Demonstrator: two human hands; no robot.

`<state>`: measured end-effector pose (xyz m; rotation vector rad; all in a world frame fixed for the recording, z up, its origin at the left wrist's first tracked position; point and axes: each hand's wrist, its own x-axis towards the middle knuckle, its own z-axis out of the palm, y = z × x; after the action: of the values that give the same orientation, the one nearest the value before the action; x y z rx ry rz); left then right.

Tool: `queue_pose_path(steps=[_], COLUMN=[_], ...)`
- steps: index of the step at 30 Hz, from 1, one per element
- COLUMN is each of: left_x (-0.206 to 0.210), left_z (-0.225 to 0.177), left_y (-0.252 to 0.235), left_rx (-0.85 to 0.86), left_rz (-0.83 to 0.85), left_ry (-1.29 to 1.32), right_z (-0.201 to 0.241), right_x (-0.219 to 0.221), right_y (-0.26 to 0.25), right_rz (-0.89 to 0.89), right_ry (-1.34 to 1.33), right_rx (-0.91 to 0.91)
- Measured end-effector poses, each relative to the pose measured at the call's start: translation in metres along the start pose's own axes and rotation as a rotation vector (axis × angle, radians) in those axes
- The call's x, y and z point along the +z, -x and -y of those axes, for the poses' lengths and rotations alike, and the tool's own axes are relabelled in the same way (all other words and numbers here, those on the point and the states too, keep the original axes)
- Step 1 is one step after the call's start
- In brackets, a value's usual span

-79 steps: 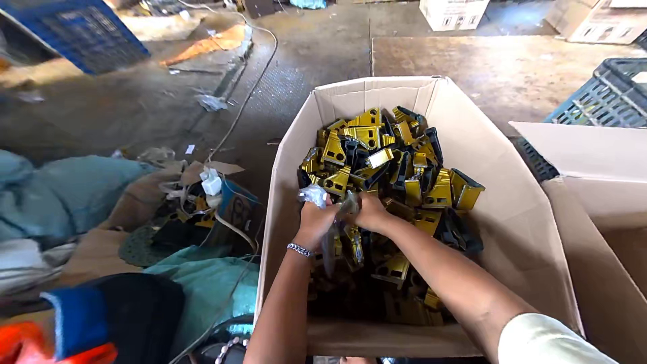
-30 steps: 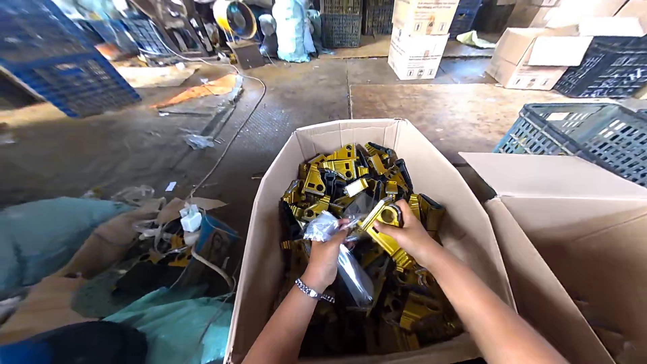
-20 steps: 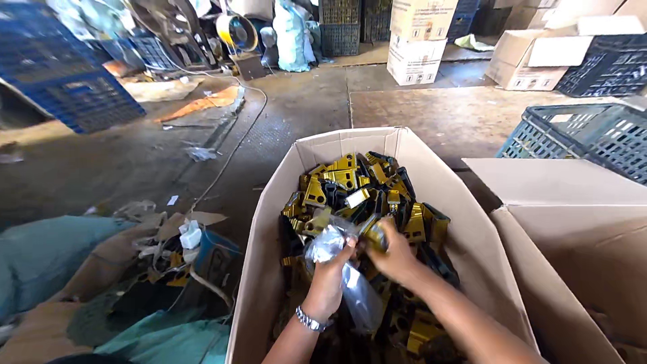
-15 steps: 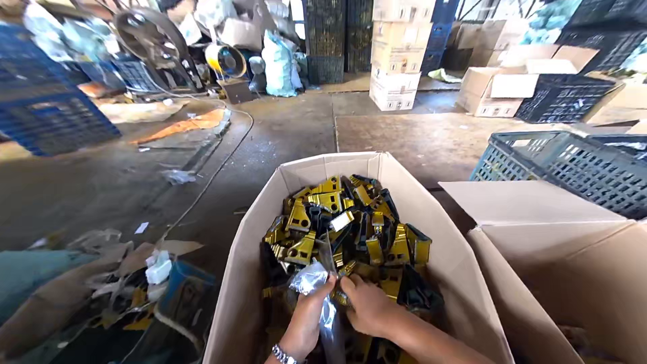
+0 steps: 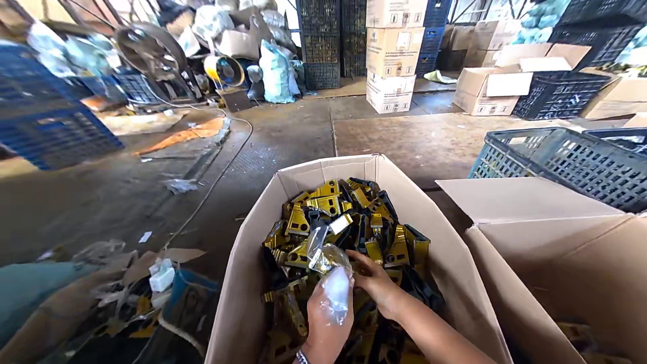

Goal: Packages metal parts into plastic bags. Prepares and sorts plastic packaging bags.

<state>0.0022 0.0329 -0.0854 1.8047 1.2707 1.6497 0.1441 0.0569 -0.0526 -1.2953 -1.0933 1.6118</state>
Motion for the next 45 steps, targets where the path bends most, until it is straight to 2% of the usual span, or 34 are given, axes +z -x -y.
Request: queue_pose_path(steps=[1, 3, 5, 7, 10, 13, 14, 16, 18, 20, 21, 22, 23, 24, 25, 26, 27, 29, 31, 34, 38, 40, 43, 45], left_x=[-0.001, -0.011, -0.022, -0.028, -0.024, -0.013, -0.010, -0.011, -0.016, -0.025, -0.031, -0.038, -0.044, -0.047, -0.047, -0.046, -0.043, -0.033, -0.025, -0.023, -0.027, -0.030, -0.031, -0.029], left_z=[-0.004, -0.016, -0.023, -0.018, -0.007, -0.009, -0.010, -0.012, -0.013, -0.014, -0.013, -0.010, -0.007, -0.003, 0.001, 0.004, 0.007, 0.007, 0.002, -0.011, -0.023, -0.023, -0.018, -0.016], left_y=[-0.002, -0.015, -0.025, -0.028, -0.023, -0.011, -0.009, -0.010, -0.017, -0.028, -0.033, -0.038, -0.041, -0.043, -0.041, -0.037, -0.033, -0.023, -0.014, -0.015, -0.023, -0.029, -0.027, -0.022], left_rx=[-0.055, -0.280, -0.499, -0.527, -0.432, -0.360, -0.348, -0.398, -0.563, -0.746, -0.823, -0.895, -0.943, -0.957, -0.935, -0.888, -0.811, -0.626, -0.524, -0.633, -0.908, -0.984, -0.877, -0.744], left_rz=[0.023, 0.046, 0.023, 0.044, 0.046, 0.124, 0.155, 0.189, 0.165, 0.080, 0.035, 0.000, -0.008, 0.025, 0.079, 0.160, 0.257, 0.361, 0.332, 0.306, 0.401, 0.341, 0.341, 0.415], left_ry=[0.070, 0.313, 0.455, 0.466, 0.399, 0.421, 0.429, 0.428, 0.484, 0.567, 0.579, 0.579, 0.576, 0.571, 0.539, 0.473, 0.377, 0.199, 0.147, 0.274, 0.471, 0.478, 0.417, 0.321], right_z=[0.001, -0.002, -0.003, 0.001, 0.003, -0.008, -0.011, -0.011, -0.004, 0.014, 0.022, 0.026, 0.025, 0.026, 0.029, 0.029, 0.025, 0.020, 0.014, 0.015, 0.013, 0.016, 0.017, 0.015], right_x=[0.002, 0.002, 0.004, 0.006, 0.008, 0.007, 0.006, 0.005, 0.005, -0.009, -0.024, -0.042, -0.061, -0.078, -0.085, -0.079, -0.064, -0.028, -0.005, -0.008, -0.011, -0.017, -0.021, -0.015], right_y=[0.002, 0.003, 0.004, 0.006, 0.007, 0.004, 0.003, 0.003, 0.002, 0.007, 0.015, 0.021, 0.021, 0.016, 0.011, 0.012, 0.012, 0.012, 0.009, 0.012, 0.015, 0.019, 0.020, 0.018], right_rz=[0.048, 0.118, 0.112, -0.008, -0.220, -0.296, -0.293, -0.260, -0.271, -0.283, -0.229, -0.100, 0.160, 0.459, 0.547, 0.397, 0.205, 0.121, 0.136, 0.167, 0.142, 0.227, 0.361, 0.330], right_ry=[-0.071, -0.241, -0.323, -0.257, -0.058, 0.149, 0.174, 0.113, -0.080, -0.331, -0.504, -0.738, -0.988, -1.043, -0.946, -0.754, -0.468, 0.110, 0.377, 0.326, 0.305, 0.318, 0.232, 0.189], right_rx=[0.043, 0.131, 0.100, 0.004, -0.133, -0.325, -0.324, -0.202, -0.086, -0.094, -0.179, -0.324, -0.488, -0.630, -0.698, -0.644, -0.501, -0.161, -0.111, -0.133, -0.015, 0.040, 0.094, 0.094])
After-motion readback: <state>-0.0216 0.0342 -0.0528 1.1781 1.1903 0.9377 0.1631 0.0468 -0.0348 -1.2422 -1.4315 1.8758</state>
